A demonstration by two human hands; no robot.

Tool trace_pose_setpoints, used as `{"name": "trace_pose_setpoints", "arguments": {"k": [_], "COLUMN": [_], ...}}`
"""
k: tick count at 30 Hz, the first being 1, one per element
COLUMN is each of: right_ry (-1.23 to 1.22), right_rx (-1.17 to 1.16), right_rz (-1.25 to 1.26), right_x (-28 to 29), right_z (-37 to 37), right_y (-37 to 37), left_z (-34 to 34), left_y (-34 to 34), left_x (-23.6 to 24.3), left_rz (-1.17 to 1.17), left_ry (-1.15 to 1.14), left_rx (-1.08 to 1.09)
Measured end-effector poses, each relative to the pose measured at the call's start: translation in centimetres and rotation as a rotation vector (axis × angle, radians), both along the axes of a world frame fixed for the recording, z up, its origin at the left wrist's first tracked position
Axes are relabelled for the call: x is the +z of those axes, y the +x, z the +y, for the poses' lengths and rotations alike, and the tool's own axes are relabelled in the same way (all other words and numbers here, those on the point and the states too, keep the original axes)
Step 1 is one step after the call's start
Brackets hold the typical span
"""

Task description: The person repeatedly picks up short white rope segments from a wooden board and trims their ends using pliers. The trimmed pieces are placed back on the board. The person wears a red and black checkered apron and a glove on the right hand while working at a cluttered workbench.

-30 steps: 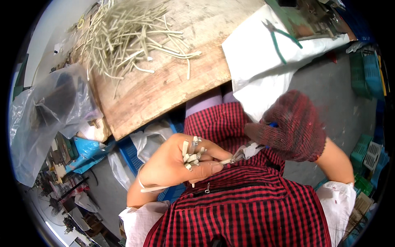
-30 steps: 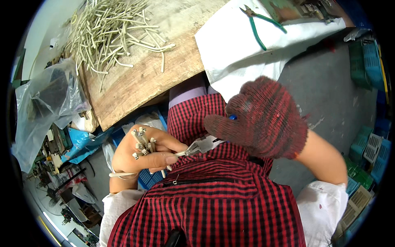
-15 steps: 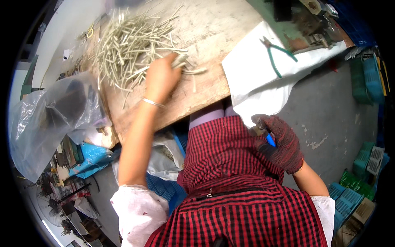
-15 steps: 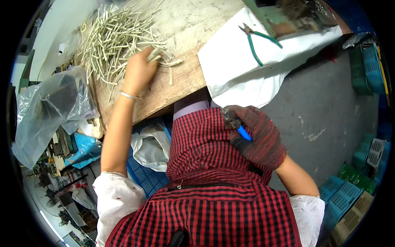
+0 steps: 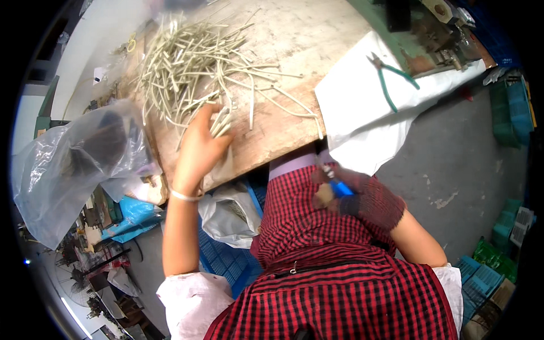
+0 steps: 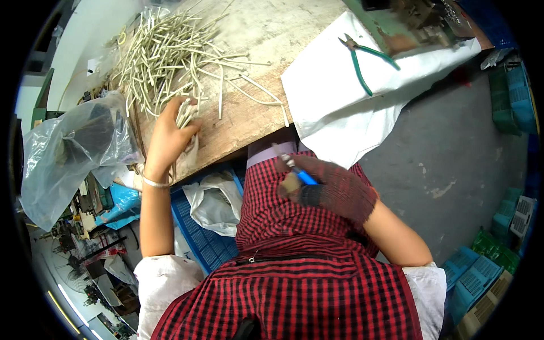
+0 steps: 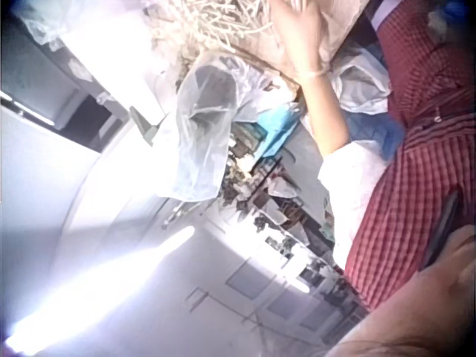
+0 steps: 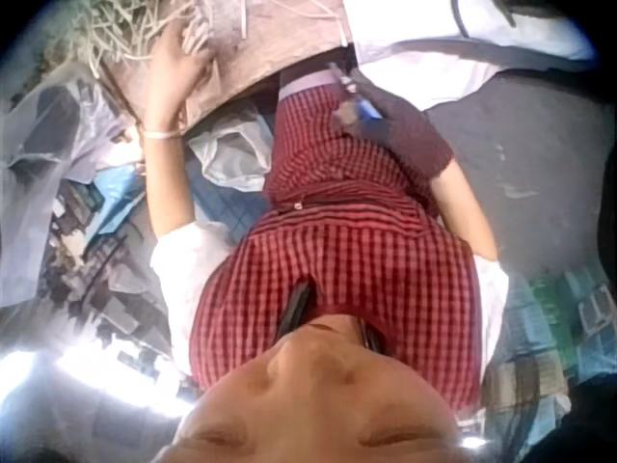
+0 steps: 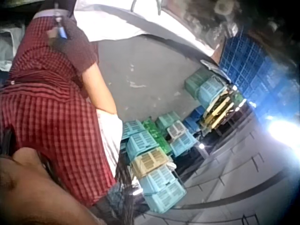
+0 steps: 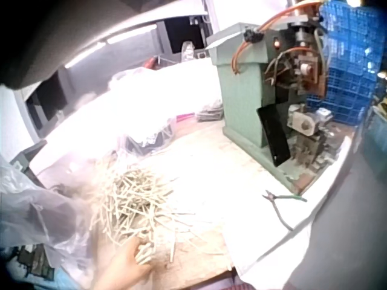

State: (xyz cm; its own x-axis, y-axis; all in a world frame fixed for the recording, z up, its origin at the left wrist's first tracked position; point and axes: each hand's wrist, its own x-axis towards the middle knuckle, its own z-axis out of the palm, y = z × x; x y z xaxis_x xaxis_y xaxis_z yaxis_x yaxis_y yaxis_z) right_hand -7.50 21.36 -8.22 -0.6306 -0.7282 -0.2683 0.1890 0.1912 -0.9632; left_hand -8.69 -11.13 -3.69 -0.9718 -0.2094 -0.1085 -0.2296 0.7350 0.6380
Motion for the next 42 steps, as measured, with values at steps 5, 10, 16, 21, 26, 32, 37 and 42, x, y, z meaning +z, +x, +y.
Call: {"name": "trace_pose_setpoints", "arguments": {"k": [5, 10, 16, 21, 26, 32, 37, 42], "right_ry": [-0.706, -0.075, 0.317, 0.415, 0.525, 0.446, 0.350, 0.409], "right_rx": [0.047, -0.074, 0.012, -0.021, 0.127, 0.306, 0.289, 0.331], "right_rz": [-1.077, 0.091, 0.839, 0.972, 1.124, 1.563, 1.629, 1.619], "right_x": [-5.5, 0.7, 8.6, 8.9, 10.5, 9.2, 9.8, 9.2], "right_z": [-4.8, -3.7, -2.3, -1.8, -1.7, 0.8, 0.4, 1.2], "right_y": [-0.9, -0.3, -0.5, -0.1, -0.2, -2.6, -3.5, -3.4], "left_z": [4.2, 7.7, 9.7, 10.1, 9.6, 8.1, 8.7, 9.0], "left_y": [5.1, 8.7, 9.1, 9.1, 8.6, 7.7, 6.9, 7.2], "left_x": [1.6, 2.4, 3.6, 4.3, 5.8, 5.8, 6.4, 5.7], "left_rz": [0.126, -0.019, -0.065, -0.128, -0.217, -0.625, -0.684, -0.621], "left_ry": [0.788, 1.288, 1.299, 1.222, 1.267, 1.140, 1.042, 0.965], "left_rx": [0.111, 0.108, 0.137, 0.196, 0.194, 0.012, -0.045, -0.121]}}
